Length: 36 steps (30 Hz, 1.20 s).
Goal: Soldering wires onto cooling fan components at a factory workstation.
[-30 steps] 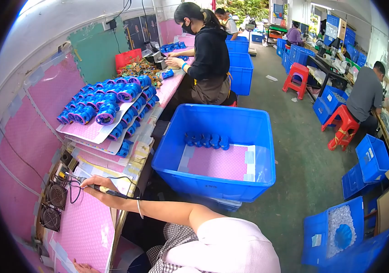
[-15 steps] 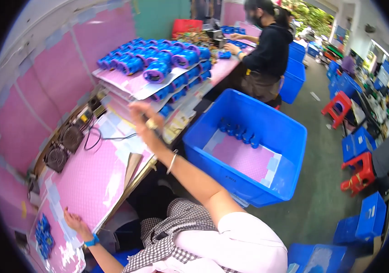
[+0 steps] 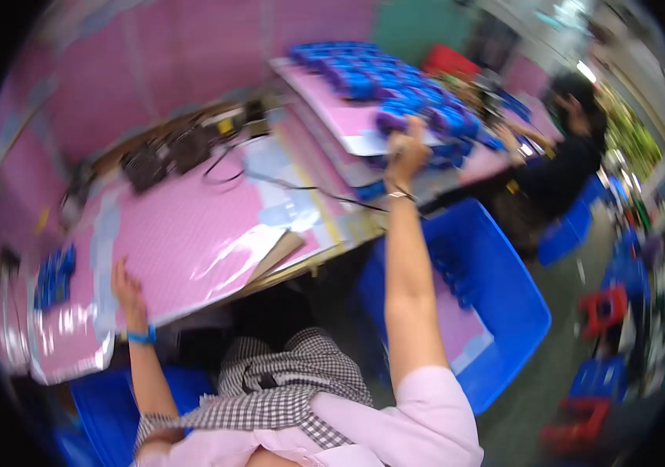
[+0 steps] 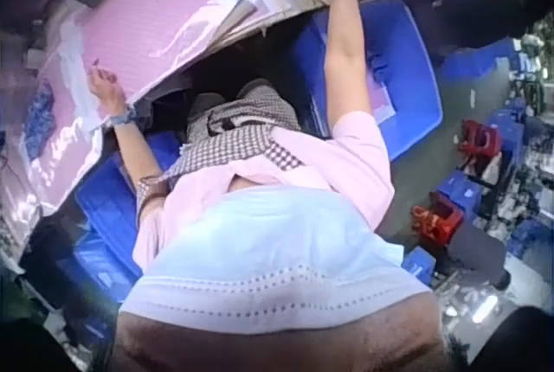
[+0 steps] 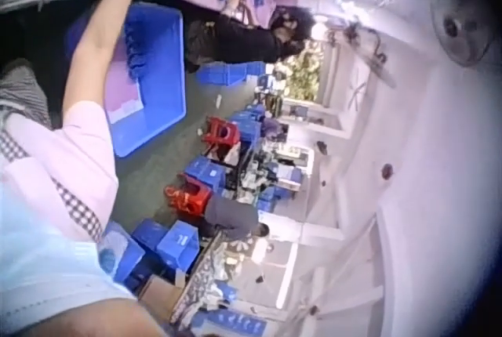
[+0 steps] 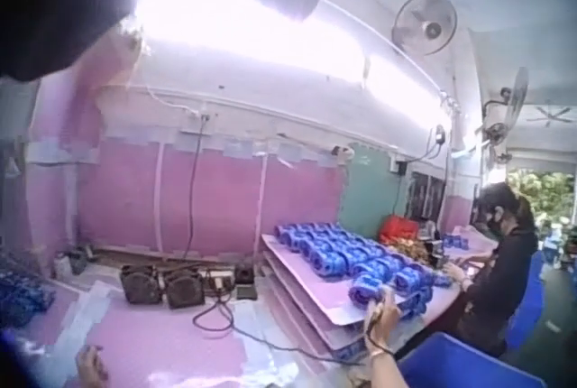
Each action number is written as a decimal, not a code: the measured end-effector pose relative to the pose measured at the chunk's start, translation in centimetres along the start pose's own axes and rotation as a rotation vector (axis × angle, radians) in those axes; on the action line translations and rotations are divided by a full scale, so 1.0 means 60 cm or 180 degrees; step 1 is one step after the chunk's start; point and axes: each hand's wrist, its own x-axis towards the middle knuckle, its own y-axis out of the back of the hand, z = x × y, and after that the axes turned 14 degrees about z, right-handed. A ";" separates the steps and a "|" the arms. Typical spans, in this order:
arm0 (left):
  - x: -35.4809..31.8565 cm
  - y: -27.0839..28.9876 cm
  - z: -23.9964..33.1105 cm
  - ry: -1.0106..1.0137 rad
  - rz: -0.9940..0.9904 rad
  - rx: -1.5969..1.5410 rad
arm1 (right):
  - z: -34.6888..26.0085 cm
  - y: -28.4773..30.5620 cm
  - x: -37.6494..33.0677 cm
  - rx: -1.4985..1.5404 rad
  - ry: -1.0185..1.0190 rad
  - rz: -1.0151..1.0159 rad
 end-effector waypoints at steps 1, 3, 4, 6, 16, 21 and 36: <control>0.003 -0.021 -0.020 -0.0462 -0.0344 0.0297 | 0.113 0.028 0.006 -0.0428 0.1265 -0.0058; 0.055 0.044 -0.074 -0.1527 -0.0236 0.0227 | -0.075 0.038 -0.006 0.0148 0.0258 0.0176; 0.031 0.003 -0.019 0.0992 -0.0329 -0.1020 | -0.091 0.061 0.009 -0.0101 0.0445 0.0594; 0.000 -0.001 0.048 0.1534 -0.0435 -0.1877 | -0.159 0.085 -0.009 0.0560 0.0072 0.0291; -0.306 0.075 -0.021 -0.0414 -0.2247 0.2082 | -0.395 0.061 -0.309 0.2199 0.0371 -0.2693; -0.352 0.005 -0.264 -0.0400 -0.2703 0.3578 | -0.398 0.070 -0.307 0.2359 0.0042 -0.3097; -0.269 -0.213 -0.483 0.0044 -0.2715 0.3670 | -0.305 0.018 -0.271 0.2705 -0.0135 -0.3327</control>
